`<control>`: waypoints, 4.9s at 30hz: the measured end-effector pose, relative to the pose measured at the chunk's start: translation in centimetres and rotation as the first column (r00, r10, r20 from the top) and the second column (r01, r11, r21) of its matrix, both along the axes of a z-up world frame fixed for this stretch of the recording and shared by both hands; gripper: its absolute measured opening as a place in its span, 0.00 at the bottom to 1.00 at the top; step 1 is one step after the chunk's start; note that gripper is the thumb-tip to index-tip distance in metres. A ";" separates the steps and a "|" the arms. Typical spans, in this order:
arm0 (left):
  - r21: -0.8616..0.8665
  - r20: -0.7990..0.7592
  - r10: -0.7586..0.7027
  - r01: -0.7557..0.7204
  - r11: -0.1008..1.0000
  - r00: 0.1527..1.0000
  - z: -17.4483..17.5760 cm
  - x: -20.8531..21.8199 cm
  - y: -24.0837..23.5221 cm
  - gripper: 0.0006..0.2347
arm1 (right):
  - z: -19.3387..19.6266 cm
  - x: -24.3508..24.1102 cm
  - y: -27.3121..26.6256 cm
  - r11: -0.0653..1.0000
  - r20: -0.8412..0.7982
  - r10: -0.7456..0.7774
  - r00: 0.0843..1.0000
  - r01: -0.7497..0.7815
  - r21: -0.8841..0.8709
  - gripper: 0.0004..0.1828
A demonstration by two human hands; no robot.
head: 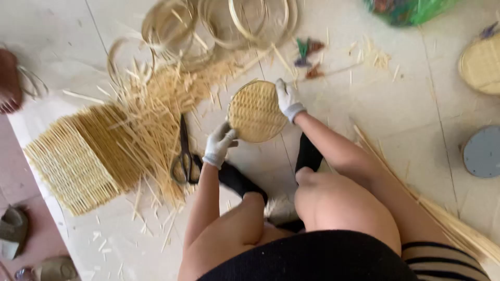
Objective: Assembling and trimming woven bamboo components for small baskets or steamer lids.
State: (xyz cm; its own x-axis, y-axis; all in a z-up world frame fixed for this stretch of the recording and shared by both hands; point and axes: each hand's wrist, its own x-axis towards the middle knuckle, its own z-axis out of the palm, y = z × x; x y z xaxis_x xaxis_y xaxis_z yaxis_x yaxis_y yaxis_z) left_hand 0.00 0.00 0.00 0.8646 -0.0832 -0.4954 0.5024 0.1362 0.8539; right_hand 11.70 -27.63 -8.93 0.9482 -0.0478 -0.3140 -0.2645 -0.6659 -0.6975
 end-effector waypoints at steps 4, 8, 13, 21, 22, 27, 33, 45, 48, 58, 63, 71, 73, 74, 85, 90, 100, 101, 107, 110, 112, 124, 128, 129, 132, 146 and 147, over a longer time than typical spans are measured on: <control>0.237 0.143 0.019 -0.052 0.970 0.990 2.2 3.5 1.0 0.19 | 5.5 2.0 -0.1 0.951 0.183 0.010 0.983 -0.066 0.302 0.28; 0.831 0.411 -0.433 -0.134 0.541 0.802 8.1 6.1 -1.3 0.17 | 15.7 0.7 2.2 0.946 0.458 0.304 0.836 -0.323 -0.039 0.31; 0.807 0.492 -0.451 -0.195 0.558 0.745 11.2 6.5 -3.6 0.20 | 14.2 -0.7 2.9 0.875 0.532 0.377 0.758 -0.480 0.064 0.26; 0.571 0.759 -0.171 -0.515 0.639 0.629 7.3 5.3 -6.0 0.12 | 14.5 -0.4 1.1 0.917 0.414 0.191 0.890 -0.312 0.248 0.19; 0.571 0.758 -0.168 -0.515 0.639 0.631 7.1 5.3 -6.3 0.12 | 14.2 -0.4 0.7 0.917 0.412 0.193 0.890 -0.313 0.247 0.19; 0.638 0.705 -0.230 -0.458 0.620 0.671 6.9 4.5 -6.0 0.11 | 13.1 -1.4 0.7 0.939 0.526 0.220 0.821 -0.325 0.115 0.21; 0.762 0.566 -0.304 -0.346 0.546 0.766 5.1 -3.5 -6.2 0.20 | 7.4 -9.2 -1.6 0.914 0.380 0.207 0.901 -0.317 0.254 0.15; 0.812 0.370 -0.216 -0.202 0.547 0.904 -1.3 -8.8 -4.4 0.10 | 7.6 -3.0 4.4 0.653 0.272 0.714 0.645 -0.473 -0.591 0.56; 0.818 0.376 -0.229 -0.206 0.537 0.898 -1.3 -8.7 -4.2 0.09 | 4.9 -1.5 5.0 0.641 0.193 0.728 0.658 -0.553 -0.532 0.54; 0.776 0.415 -0.182 -0.242 0.583 0.891 -1.1 -8.8 -4.0 0.10 | 17.7 0.0 6.1 0.897 0.738 0.419 0.529 -0.367 -0.247 0.52; 0.799 0.427 -0.234 -0.242 0.551 0.873 -2.2 -9.8 -4.1 0.09 | 4.2 -2.7 4.5 0.635 0.371 0.768 0.522 -0.548 -0.544 0.55; 0.801 0.371 -0.195 -0.207 0.561 0.908 -0.5 -10.0 -3.9 0.09 | 18.9 -0.2 5.7 0.876 0.665 0.480 0.572 -0.356 -0.326 0.53; 0.790 0.414 -0.188 -0.249 0.560 0.891 -0.9 -8.8 -4.0 0.09 | 18.8 -0.4 5.3 0.900 0.720 0.427 0.547 -0.337 -0.278 0.50; 0.785 0.433 -0.190 -0.264 0.560 0.881 -1.4 -8.3 -4.1 0.09 | 15.9 -0.4 5.1 0.868 0.703 0.492 0.513 -0.351 -0.351 0.52; 0.742 0.529 -0.152 -0.368 0.560 0.835 -4.7 -10.6 1.9 0.14 | 12.9 -1.1 3.6 0.702 0.348 0.697 0.627 -0.495 -0.512 0.47; 0.992 -0.093 0.238 0.071 0.100 0.967 -5.7 -12.5 10.6 0.26 | 7.0 -2.2 -3.0 0.455 0.050 0.858 0.511 -0.710 -0.538 0.20; 0.840 -0.456 0.075 0.401 0.367 0.887 -1.2 -10.9 13.5 0.24 | 17.0 2.0 -1.3 0.460 0.040 0.876 0.481 -0.806 -0.373 0.05; 0.739 -0.476 0.070 0.355 0.572 0.877 -1.6 -11.2 14.2 0.22 | 19.2 3.0 -1.0 0.541 0.059 0.837 0.543 -0.809 -0.230 0.14; 0.525 -0.281 -0.145 0.278 0.804 0.949 2.9 -10.1 10.1 0.18 | 20.5 5.1 -0.8 0.684 0.159 0.728 0.667 -0.722 -0.100 0.22; 0.375 -0.257 -0.075 0.171 0.911 0.963 5.7 -8.3 6.9 0.16 | 21.0 5.2 0.8 0.715 0.339 0.679 0.651 -0.691 -0.104 0.26; 0.369 -0.281 -0.033 0.140 0.919 0.959 6.9 -6.9 5.6 0.16 | 21.0 4.8 1.8 0.718 0.413 0.663 0.625 -0.687 -0.112 0.29; 0.786 -0.166 -0.681 0.513 0.345 0.713 9.2 1.5 0.3 0.20 | 19.5 3.0 1.7 0.637 0.454 0.724 0.520 -0.757 -0.150 0.25; 0.784 -0.185 -0.663 0.516 0.346 0.725 8.4 0.9 -0.4 0.18 | 19.2 2.8 1.4 0.658 0.436 0.719 0.541 -0.732 -0.177 0.31; 0.764 -0.177 -0.664 0.527 0.372 0.726 7.8 0.9 -0.4 0.17 | 19.2 2.9 1.3 0.662 0.428 0.725 0.539 -0.717 -0.219 0.36; 0.705 -0.251 -0.655 0.598 0.382 0.713 8.5 0.0 0.2 0.13 | 20.4 3.0 1.7 0.880 0.305 0.473 0.826 -0.456 -0.131 0.61; 0.716 -0.170 -0.687 0.567 0.406 0.707 9.6 -0.5 -0.1 0.13 | 13.2 4.3 -1.6 0.803 0.302 0.558 0.773 -0.595 0.041 0.46; 0.670 -0.249 -0.679 0.629 0.394 0.690 10.2 -0.3 0.0 0.13 | 15.3 4.7 -1.2 0.798 0.290 0.586 0.756 -0.601 -0.046 0.44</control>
